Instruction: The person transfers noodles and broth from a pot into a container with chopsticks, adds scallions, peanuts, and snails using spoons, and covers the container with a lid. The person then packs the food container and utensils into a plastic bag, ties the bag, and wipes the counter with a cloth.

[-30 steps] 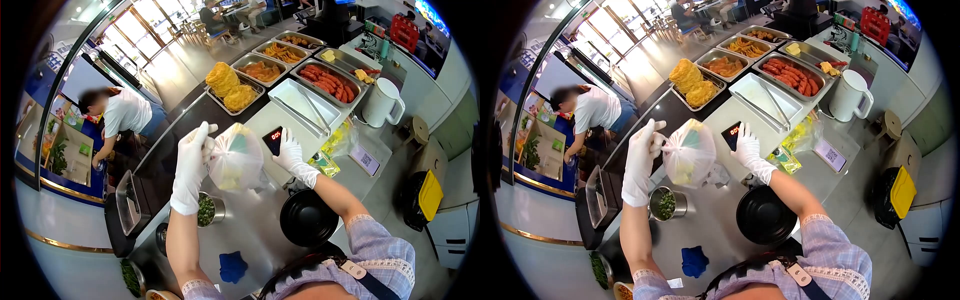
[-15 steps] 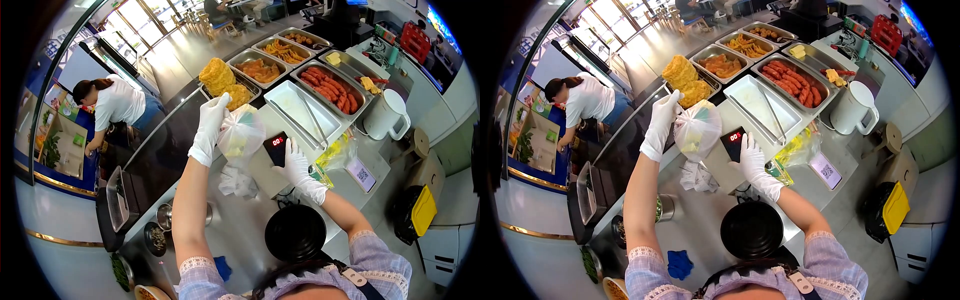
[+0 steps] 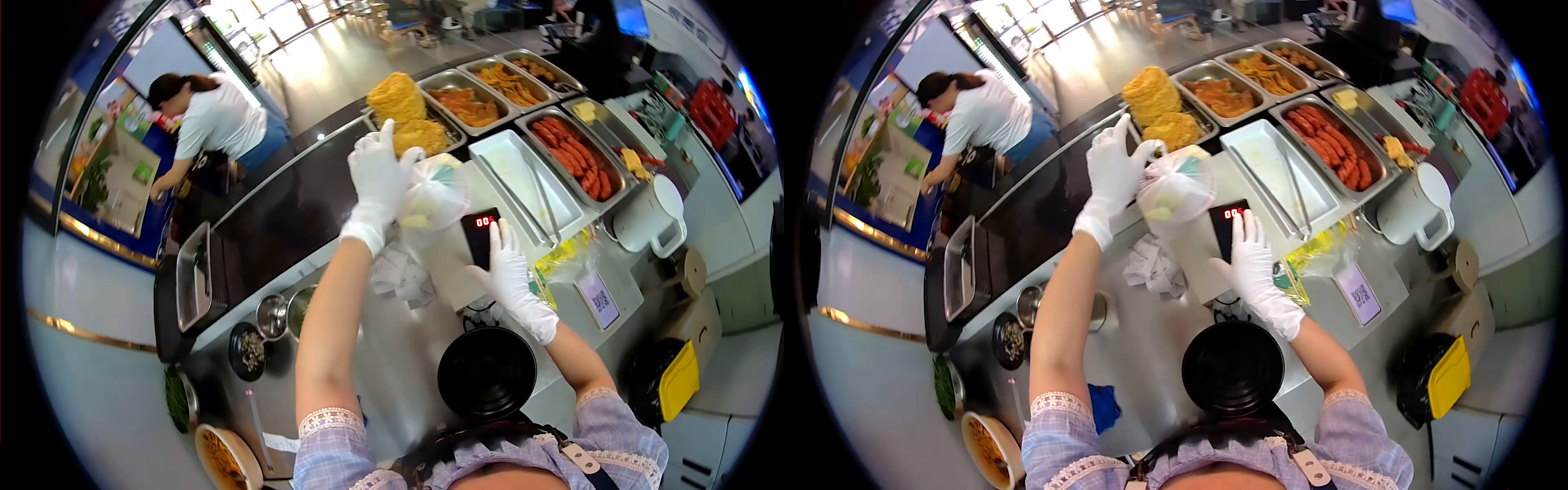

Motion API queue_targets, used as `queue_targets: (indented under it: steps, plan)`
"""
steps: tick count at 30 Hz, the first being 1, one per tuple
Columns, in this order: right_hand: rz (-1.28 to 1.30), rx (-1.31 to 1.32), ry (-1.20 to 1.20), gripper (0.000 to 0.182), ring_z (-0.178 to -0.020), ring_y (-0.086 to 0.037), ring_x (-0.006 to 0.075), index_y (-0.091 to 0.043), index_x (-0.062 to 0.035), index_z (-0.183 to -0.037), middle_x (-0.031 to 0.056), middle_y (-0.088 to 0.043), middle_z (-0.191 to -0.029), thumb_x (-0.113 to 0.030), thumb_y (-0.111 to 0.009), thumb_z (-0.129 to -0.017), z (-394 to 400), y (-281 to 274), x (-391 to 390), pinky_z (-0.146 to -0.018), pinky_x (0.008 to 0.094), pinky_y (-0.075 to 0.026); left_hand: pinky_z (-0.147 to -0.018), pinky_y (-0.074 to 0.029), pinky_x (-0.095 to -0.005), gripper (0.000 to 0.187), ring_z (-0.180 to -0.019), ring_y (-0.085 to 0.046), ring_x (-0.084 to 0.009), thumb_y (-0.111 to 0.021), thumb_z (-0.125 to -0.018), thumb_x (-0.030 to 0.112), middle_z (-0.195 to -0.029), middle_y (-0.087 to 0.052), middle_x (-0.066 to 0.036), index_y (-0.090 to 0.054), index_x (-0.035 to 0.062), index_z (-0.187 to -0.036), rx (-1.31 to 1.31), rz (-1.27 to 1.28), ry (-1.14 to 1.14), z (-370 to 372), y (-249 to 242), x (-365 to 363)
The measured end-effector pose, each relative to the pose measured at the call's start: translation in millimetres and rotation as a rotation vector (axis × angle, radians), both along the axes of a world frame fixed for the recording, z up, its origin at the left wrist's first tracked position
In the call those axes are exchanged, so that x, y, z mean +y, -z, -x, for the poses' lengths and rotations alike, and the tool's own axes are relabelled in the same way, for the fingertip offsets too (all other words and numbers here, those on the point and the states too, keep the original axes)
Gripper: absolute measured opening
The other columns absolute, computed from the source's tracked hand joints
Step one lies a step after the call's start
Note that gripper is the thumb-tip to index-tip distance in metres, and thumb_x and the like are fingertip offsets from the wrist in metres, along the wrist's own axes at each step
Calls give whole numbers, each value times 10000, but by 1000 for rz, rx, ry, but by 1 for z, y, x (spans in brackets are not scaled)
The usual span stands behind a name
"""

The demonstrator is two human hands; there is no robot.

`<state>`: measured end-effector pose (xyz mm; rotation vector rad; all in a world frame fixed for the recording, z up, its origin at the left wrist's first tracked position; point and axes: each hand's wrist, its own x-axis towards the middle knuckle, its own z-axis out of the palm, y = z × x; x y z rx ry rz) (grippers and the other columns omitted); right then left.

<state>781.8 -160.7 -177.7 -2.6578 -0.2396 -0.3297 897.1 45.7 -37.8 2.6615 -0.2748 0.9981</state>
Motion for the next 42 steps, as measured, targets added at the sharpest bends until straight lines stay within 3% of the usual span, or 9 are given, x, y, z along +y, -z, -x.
queue_targets:
  steps: [9,16,18,21,23,25,27,31,42]
  plan:
    - [-179,-94,-461,394,-1076,-547,335,-550,8,-1165,183,-586,-1137,-109,-646,-802,60,-87,19,-943,396,-423,-749,-488,-392,319,-887,-594,-298,-663,-744,45,-925,-616,-114,-595,39,-1055,68,211,290,320,66,63]
    - [-436,265,-852,268,-976,-603,268,-618,17,-1062,144,-637,-1029,-13,-565,-801,203,-159,128,-886,344,-450,-644,-481,-371,208,-730,-598,-278,-641,-805,65,-817,-621,-104,-621,32,-1009,295,604,-291,554,161,124]
    - [-481,474,-937,252,-963,-607,266,-620,19,-1050,144,-639,-1015,-47,-579,-810,240,-133,180,-884,336,-450,-730,-489,-373,255,-845,-606,-276,-646,-785,87,-1002,-628,-122,-621,24,-1031,353,348,-531,619,206,143]
    - [-326,454,-927,382,-1150,-506,320,-555,4,-1174,191,-542,-1218,-102,-622,-813,282,-7,265,-965,373,-403,-749,-510,-349,323,-842,-621,-246,-658,-771,130,-975,-632,-99,-605,-6,-1059,179,550,-807,684,240,189]
    - [-140,298,-915,567,-1247,-387,384,-485,-9,-1266,222,-422,-1338,-170,-685,-760,303,66,306,-1034,416,-340,-701,-492,-237,248,-812,-598,-131,-591,-894,138,-943,-625,-49,-600,-9,-1094,43,1477,-955,701,234,220]
    - [191,-10,-906,588,-1236,-399,384,-492,-1,-1252,216,-430,-1328,-187,-702,-735,326,87,326,-1036,439,-326,-755,-495,-266,309,-888,-602,-169,-568,-912,150,-1014,-621,-79,-559,1,-1182,-89,1690,-965,708,238,255]
    - [52,-34,-950,570,-1238,-398,379,-498,5,-1238,209,-440,-1317,-184,-697,-738,341,87,345,-1032,460,-320,-835,-480,-317,365,-988,-585,-213,-549,-923,175,-1126,-592,-121,-509,2,-1241,-221,1889,-903,705,237,292]
    - [-362,591,-952,580,-1133,-524,349,-440,31,-1286,229,-541,-1206,-187,-650,-791,369,92,419,-953,400,-419,-890,-453,-379,385,-1057,-563,-255,-538,-922,194,-1209,-554,-143,-492,-20,-1239,-351,2086,-782,684,285,359]
    - [-323,1051,-896,540,-746,-650,213,-438,-27,-1325,132,-658,-879,-97,-581,-809,386,106,478,-687,318,-521,-872,-415,-369,352,-975,-560,-209,-623,-870,267,-1076,-593,-54,-572,60,-1150,134,2189,-743,638,275,391]
